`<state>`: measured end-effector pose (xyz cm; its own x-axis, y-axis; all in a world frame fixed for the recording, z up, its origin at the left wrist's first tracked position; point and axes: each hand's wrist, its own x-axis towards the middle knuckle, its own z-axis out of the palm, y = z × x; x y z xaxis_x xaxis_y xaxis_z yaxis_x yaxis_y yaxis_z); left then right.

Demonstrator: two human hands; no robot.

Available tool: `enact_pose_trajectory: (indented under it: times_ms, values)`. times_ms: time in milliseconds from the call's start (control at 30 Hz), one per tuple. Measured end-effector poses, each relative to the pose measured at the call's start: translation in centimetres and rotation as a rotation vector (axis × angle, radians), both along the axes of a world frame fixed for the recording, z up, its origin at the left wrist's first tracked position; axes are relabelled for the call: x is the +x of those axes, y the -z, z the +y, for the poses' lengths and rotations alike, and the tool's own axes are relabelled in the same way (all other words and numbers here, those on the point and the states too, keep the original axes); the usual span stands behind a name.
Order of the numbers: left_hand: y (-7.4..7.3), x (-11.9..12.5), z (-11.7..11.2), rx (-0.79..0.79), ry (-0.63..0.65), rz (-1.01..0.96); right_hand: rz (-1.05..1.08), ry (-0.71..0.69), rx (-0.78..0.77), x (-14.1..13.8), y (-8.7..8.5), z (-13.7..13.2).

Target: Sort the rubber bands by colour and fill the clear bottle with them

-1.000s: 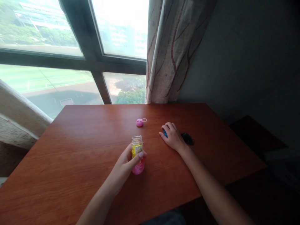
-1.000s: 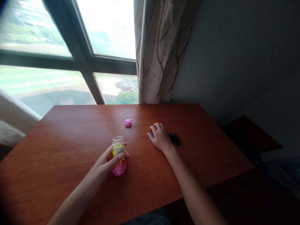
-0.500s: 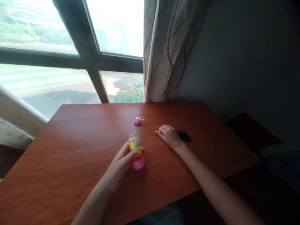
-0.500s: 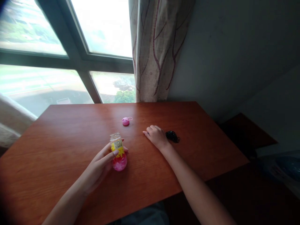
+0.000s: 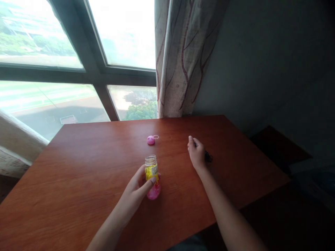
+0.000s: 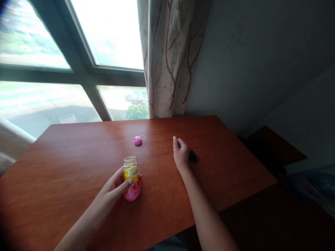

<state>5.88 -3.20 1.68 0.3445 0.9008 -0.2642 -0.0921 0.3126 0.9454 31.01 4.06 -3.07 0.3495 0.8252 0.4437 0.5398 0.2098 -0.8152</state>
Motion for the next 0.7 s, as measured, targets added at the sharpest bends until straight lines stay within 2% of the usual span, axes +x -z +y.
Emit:
enact_pose_trajectory:
  times_ms: [67, 167, 233, 300, 467, 700]
  values:
    - [0.0, 0.0, 0.0, 0.004, 0.013, 0.02, 0.311, -0.021, 0.011, -0.2, -0.8, 0.0]
    - [0.3, 0.0, 0.0, 0.011, 0.028, 0.004, 0.993, -0.158, -0.017, -0.5, -2.0, -0.2]
    - [0.6, 0.2, -0.1, 0.03, 0.052, -0.012, 1.287, -0.228, -0.053, -0.6, -2.6, -0.4]
    - [0.9, 0.3, -0.1, 0.06, 0.083, -0.012, 1.411, -0.253, -0.068, -0.6, -2.9, -0.6]
    - [0.7, 0.7, -0.3, 0.15, 0.149, 0.049, 1.54, -0.3, -0.068, -1.2, -2.9, -1.0]
    - [0.2, 2.0, -0.3, 0.381, 0.201, 0.303, 1.63, -0.466, -0.132, -4.7, -2.8, -1.6]
